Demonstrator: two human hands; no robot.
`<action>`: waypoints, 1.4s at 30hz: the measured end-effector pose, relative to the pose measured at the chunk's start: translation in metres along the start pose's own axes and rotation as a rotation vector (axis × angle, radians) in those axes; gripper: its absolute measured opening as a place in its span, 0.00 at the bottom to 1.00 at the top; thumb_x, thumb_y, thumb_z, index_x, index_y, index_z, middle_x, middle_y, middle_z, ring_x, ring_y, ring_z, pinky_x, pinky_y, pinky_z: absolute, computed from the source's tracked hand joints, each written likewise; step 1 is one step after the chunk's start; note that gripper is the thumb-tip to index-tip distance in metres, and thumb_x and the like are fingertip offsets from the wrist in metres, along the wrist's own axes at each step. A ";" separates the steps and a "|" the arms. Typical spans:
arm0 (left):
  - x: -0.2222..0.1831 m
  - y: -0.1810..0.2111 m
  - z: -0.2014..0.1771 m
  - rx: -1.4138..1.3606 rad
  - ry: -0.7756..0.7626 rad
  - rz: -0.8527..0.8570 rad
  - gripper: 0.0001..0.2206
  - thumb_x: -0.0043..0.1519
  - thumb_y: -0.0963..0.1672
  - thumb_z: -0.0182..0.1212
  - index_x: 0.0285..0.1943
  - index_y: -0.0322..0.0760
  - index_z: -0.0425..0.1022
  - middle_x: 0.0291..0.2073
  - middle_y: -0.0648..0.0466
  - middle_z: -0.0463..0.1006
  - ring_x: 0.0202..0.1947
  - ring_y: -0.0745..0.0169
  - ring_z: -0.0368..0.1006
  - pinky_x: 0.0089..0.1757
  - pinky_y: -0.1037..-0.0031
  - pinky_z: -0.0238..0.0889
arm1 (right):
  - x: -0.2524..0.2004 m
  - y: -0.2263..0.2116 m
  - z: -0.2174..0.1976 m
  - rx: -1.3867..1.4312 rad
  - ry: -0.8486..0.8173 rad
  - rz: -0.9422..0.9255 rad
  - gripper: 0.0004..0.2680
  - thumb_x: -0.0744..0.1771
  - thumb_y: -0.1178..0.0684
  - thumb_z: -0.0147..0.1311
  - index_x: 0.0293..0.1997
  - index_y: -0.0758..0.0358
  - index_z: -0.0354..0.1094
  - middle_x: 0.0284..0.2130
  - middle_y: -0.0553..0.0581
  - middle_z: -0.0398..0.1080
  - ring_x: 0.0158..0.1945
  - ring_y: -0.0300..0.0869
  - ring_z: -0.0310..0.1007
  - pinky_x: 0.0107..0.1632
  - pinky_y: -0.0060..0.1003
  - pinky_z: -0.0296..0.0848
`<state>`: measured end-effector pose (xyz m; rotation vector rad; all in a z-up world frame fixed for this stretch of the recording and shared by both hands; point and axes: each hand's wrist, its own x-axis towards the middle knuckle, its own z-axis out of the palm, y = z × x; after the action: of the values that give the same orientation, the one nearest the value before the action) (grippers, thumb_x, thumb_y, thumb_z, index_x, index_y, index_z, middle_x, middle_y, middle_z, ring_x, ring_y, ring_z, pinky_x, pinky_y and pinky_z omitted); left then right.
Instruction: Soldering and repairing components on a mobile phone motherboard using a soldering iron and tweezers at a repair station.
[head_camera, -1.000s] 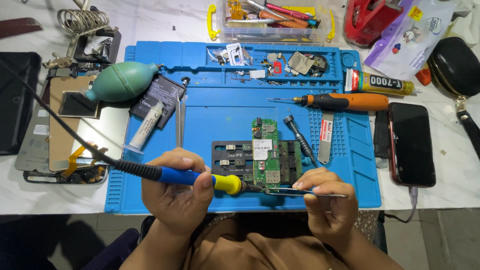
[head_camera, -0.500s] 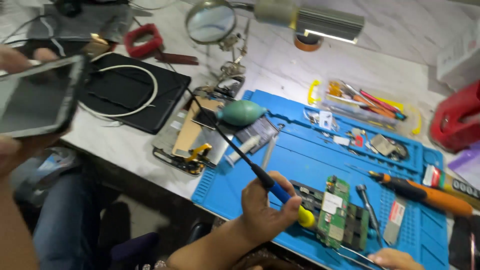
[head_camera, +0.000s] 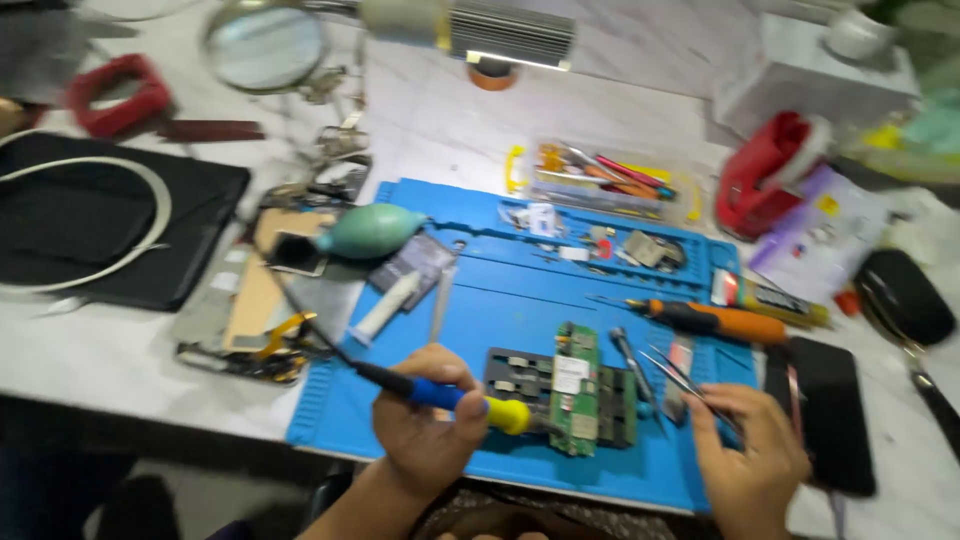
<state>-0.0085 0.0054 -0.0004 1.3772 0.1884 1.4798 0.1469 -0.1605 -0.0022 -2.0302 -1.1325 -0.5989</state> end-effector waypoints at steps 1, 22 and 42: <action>-0.001 0.001 0.002 -0.042 -0.033 -0.022 0.08 0.50 0.44 0.54 0.32 0.38 0.61 0.17 0.54 0.63 0.18 0.67 0.59 0.27 0.79 0.55 | 0.001 -0.001 -0.003 -0.046 0.016 0.031 0.03 0.59 0.63 0.52 0.25 0.67 0.61 0.26 0.57 0.65 0.32 0.42 0.65 0.40 0.32 0.63; -0.006 0.011 0.005 0.195 0.034 -0.159 0.08 0.50 0.45 0.51 0.35 0.43 0.58 0.18 0.57 0.63 0.18 0.72 0.58 0.27 0.84 0.57 | 0.052 0.059 -0.047 -0.273 -0.264 0.147 0.08 0.60 0.57 0.45 0.40 0.65 0.60 0.37 0.57 0.63 0.42 0.46 0.60 0.43 0.39 0.60; -0.007 -0.007 -0.017 0.191 -0.106 -0.103 0.09 0.49 0.43 0.52 0.37 0.45 0.60 0.21 0.61 0.66 0.20 0.77 0.62 0.28 0.88 0.60 | 0.098 0.130 -0.024 -0.485 -0.720 0.264 0.12 0.57 0.59 0.47 0.43 0.58 0.59 0.38 0.54 0.62 0.42 0.47 0.60 0.41 0.41 0.60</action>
<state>-0.0195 0.0120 -0.0157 1.5713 0.3356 1.3266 0.3073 -0.1737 0.0321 -2.8907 -1.1378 0.0255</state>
